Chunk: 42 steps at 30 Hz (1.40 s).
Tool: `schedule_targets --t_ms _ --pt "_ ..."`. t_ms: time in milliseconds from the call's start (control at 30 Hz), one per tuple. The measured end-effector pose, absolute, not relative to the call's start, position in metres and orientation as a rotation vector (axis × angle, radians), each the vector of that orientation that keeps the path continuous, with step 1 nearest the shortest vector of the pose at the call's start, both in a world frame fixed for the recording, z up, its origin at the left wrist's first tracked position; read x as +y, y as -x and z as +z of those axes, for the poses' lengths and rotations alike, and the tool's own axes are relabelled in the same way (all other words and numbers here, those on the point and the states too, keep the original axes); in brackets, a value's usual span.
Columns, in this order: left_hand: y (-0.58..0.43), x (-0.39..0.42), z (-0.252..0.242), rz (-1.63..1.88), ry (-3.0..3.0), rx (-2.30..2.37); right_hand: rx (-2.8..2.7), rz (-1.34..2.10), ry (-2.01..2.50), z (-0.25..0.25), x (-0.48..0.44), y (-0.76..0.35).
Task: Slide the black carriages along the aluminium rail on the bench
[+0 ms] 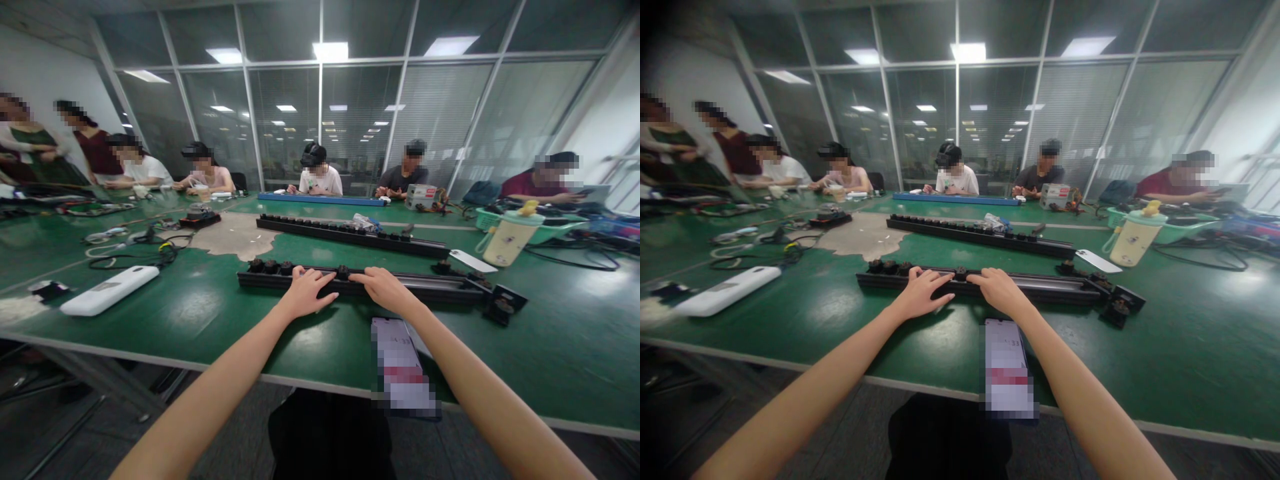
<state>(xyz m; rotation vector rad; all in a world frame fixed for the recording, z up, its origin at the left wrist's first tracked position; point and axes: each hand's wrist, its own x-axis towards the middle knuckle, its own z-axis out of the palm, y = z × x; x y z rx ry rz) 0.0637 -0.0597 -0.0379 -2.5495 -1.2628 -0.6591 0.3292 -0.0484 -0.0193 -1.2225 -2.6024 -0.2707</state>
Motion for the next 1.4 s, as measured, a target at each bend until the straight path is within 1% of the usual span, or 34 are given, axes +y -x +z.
schedule_targets --t_ms 433,1067,1400 --pt "-0.0677 -0.0603 -0.0344 -0.604 2.524 -1.291 -2.573 -0.218 1.189 -0.0196 -0.0478 -0.3283" --pt "-0.0692 -0.0581 -0.036 -0.581 2.5 -1.293 -2.534 -0.195 1.277 -0.0146 -0.0509 -0.3284" --pt "-0.0699 -0.0575 -0.0384 -0.534 2.488 -1.281 -2.503 -0.071 1.153 -0.0185 -0.0434 -0.3342"
